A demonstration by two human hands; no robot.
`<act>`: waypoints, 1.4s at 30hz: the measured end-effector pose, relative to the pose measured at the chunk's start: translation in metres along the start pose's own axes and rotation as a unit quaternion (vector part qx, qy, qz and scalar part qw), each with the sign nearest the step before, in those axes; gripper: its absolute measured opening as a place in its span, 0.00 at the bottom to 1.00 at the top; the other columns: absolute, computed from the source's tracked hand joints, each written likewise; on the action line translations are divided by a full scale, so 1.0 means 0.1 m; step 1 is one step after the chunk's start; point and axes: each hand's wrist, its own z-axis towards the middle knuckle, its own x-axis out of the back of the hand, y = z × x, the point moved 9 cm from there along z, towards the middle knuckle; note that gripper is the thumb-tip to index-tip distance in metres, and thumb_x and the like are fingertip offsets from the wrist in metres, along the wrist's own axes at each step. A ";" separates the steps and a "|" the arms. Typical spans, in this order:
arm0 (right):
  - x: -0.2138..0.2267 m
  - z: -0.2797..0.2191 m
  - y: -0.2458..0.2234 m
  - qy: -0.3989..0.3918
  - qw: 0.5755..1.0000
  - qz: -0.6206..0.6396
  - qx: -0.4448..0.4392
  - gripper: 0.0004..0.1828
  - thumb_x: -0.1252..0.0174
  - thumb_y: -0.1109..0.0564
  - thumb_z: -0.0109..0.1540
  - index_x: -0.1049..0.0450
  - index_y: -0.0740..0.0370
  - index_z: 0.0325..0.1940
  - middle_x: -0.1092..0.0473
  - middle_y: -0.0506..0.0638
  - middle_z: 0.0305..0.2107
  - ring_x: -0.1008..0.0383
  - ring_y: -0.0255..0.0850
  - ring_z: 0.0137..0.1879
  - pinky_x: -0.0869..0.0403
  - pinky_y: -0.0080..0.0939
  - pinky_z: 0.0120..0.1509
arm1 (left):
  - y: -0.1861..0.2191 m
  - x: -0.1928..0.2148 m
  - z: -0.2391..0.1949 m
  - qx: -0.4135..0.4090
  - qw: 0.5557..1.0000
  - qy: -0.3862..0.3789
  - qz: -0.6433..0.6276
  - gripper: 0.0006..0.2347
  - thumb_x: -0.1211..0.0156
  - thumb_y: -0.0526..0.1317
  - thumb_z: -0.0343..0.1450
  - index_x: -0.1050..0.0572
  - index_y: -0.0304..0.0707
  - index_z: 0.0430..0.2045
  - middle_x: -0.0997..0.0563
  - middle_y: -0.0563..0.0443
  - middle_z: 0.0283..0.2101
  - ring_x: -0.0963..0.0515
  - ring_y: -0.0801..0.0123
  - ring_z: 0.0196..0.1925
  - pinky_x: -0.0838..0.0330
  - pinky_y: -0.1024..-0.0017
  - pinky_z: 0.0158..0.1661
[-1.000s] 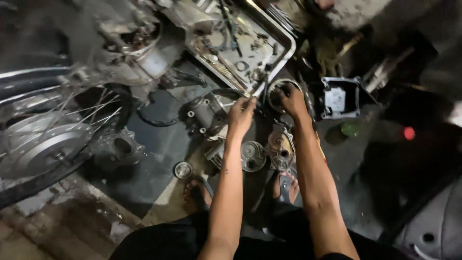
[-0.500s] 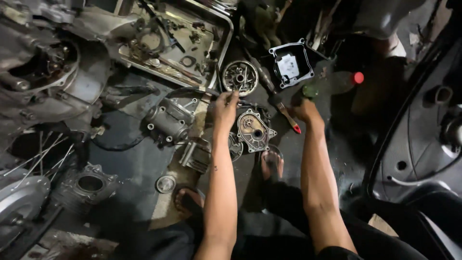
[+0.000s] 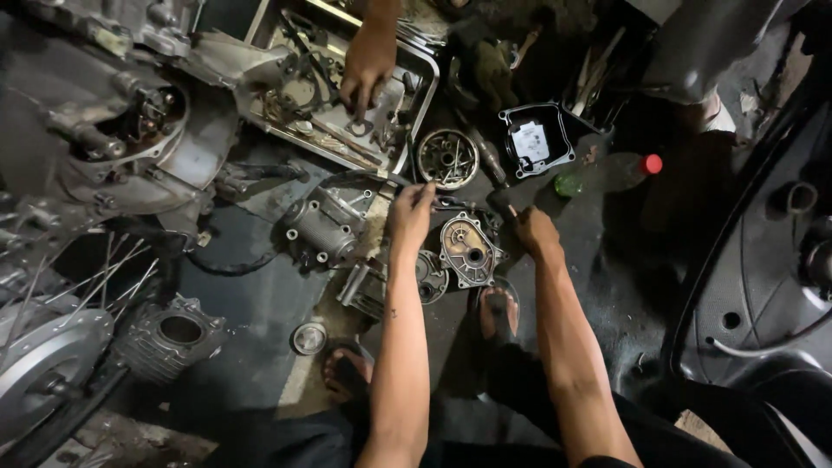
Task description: Assembling and repairing components of a motorcycle engine
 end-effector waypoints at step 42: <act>0.13 -0.99 -3.05 0.004 0.906 0.136 0.400 0.17 0.43 0.51 0.65 0.23 0.62 0.53 0.23 0.66 0.43 0.24 0.65 0.55 0.27 0.64 0.58 | -0.26 0.70 0.35 0.008 0.997 0.070 -0.023 0.16 0.41 0.51 0.74 0.19 0.38 0.44 0.15 0.44 0.37 0.15 0.59 0.41 0.24 0.62 0.46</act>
